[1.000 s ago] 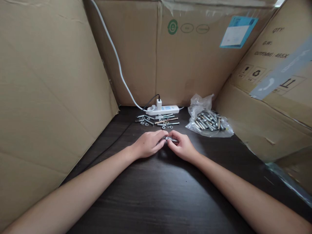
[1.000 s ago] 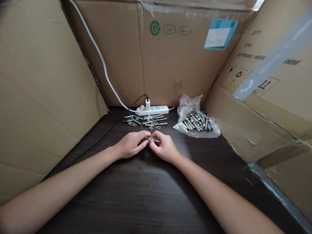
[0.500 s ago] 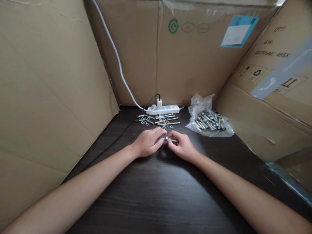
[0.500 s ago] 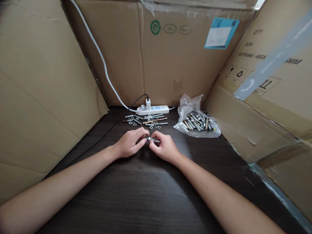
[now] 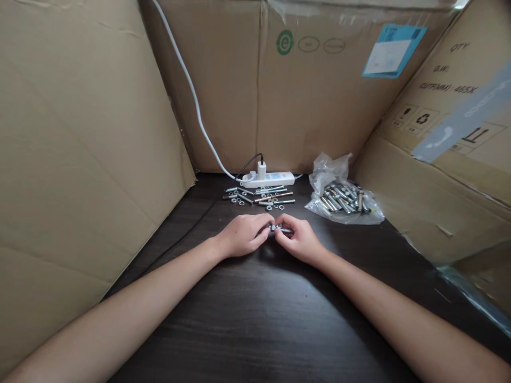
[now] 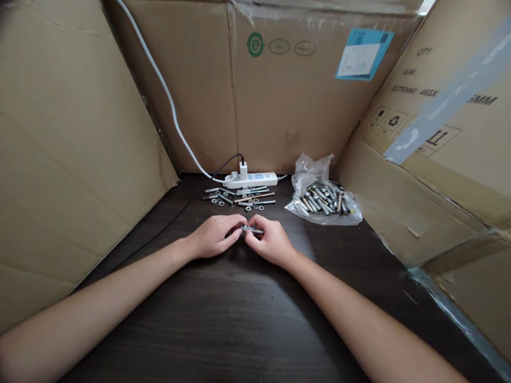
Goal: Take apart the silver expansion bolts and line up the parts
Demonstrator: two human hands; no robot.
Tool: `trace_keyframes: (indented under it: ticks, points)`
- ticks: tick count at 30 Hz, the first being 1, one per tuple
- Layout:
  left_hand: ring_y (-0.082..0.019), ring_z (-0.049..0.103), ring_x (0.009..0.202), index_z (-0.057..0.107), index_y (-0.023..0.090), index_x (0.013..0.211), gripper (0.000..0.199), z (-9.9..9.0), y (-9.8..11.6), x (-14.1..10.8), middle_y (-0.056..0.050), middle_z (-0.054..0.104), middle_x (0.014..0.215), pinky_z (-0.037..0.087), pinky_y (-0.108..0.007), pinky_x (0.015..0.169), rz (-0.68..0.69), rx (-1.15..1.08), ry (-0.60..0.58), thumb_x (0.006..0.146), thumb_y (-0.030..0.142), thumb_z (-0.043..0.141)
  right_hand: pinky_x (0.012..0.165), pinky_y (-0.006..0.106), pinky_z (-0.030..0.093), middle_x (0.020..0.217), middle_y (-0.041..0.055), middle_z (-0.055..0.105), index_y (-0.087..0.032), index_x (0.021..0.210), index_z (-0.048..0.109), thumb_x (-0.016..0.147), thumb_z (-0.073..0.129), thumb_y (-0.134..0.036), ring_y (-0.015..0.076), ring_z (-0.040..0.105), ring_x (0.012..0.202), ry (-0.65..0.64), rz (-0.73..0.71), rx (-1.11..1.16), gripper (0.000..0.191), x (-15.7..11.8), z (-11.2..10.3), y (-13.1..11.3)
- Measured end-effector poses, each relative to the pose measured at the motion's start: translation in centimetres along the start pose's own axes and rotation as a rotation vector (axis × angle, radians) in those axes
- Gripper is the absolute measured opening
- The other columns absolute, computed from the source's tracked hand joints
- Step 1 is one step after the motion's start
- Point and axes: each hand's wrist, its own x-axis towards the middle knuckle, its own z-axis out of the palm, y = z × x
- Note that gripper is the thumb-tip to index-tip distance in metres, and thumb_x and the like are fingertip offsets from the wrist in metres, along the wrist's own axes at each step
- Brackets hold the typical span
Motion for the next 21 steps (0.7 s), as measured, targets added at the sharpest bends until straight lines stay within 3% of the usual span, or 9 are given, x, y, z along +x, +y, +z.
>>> trace_keyframes:
  ticks: [8, 13, 21]
  points:
    - [-0.016, 0.06, 0.076, 0.052, 0.019, 0.088, 0.022, 0.26, -0.39, 0.08, -0.001, 0.062, 0.08, 0.043, -0.027, 0.07, -0.017, 0.07, -0.083, 0.095, 0.028, 0.033, 0.051, 0.02, 0.035, 0.058, -0.0047, 0.051, -0.019, 0.077, 0.055, 0.077, 0.051, -0.023, 0.0091, 0.044, 0.051, -0.008, -0.009, 0.015, 0.006, -0.03, 0.06, 0.05]
    - [-0.016, 0.059, 0.082, 0.046, 0.02, 0.105, 0.016, 0.12, -0.22, 0.06, -0.002, 0.06, 0.095, 0.043, -0.027, 0.071, -0.01, 0.026, -0.011, 0.093, 0.025, 0.037, 0.054, 0.021, 0.036, 0.06, -0.0039, 0.052, -0.018, 0.078, 0.055, 0.077, 0.051, -0.024, 0.0098, 0.045, 0.053, -0.004, -0.003, 0.031, 0.007, 0.05, 0.08, 0.26]
    - [-0.015, 0.058, 0.082, 0.045, 0.021, 0.106, 0.016, 0.26, -0.27, -0.01, -0.002, 0.058, 0.096, 0.044, -0.028, 0.072, 0.012, -0.011, 0.016, 0.094, 0.024, 0.035, 0.054, 0.02, 0.036, 0.063, -0.0036, 0.053, -0.018, 0.081, 0.054, 0.079, 0.052, -0.026, 0.0097, 0.045, 0.056, -0.031, 0.006, 0.088, 0.009, -0.04, -0.12, 0.29]
